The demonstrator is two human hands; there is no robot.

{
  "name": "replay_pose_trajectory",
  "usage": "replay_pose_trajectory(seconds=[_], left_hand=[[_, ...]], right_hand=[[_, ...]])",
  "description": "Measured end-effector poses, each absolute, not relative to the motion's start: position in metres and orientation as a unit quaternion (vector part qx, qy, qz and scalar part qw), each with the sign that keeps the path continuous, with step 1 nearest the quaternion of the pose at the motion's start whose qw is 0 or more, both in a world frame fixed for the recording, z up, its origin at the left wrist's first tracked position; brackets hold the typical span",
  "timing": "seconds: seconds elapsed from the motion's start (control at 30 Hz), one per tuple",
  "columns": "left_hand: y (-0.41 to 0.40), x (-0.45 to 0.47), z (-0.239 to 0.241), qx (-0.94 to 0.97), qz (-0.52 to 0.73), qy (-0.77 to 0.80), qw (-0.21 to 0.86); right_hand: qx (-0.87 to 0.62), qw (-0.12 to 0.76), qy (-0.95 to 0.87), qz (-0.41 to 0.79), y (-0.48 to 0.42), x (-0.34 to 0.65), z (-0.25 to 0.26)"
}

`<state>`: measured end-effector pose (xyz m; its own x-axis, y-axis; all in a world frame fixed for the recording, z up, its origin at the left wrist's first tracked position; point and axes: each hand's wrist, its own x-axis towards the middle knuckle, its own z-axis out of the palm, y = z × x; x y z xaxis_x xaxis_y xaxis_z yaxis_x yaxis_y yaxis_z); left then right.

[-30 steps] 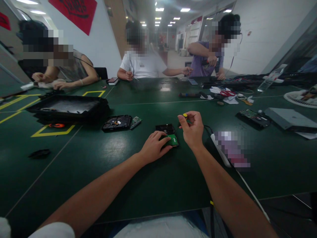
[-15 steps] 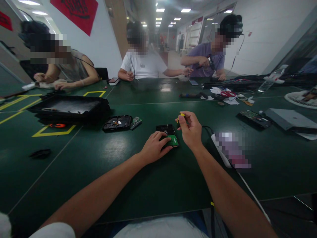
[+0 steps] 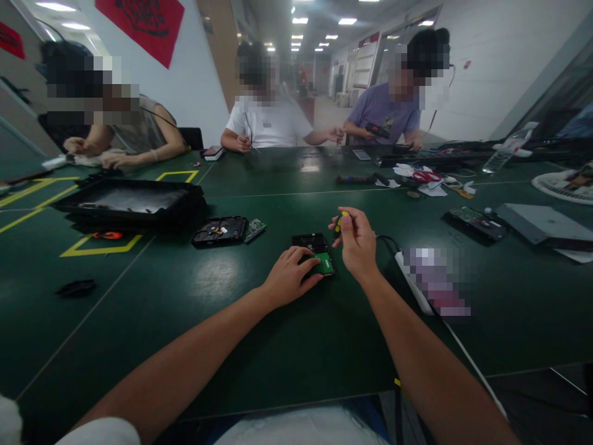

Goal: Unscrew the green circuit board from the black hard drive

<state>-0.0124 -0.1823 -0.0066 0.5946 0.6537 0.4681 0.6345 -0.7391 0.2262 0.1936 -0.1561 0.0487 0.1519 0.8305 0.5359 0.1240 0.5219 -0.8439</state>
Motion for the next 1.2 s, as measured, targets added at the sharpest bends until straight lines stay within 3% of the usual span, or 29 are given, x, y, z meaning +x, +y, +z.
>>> replay_pose_trajectory(seconds=[1.2], left_hand=[[-0.1824,-0.0123,-0.0064,0.895,0.261,0.363,0.007]], right_hand=[[-0.35,0.594,-0.636,0.346,-0.1589,0.1946,0.0503]])
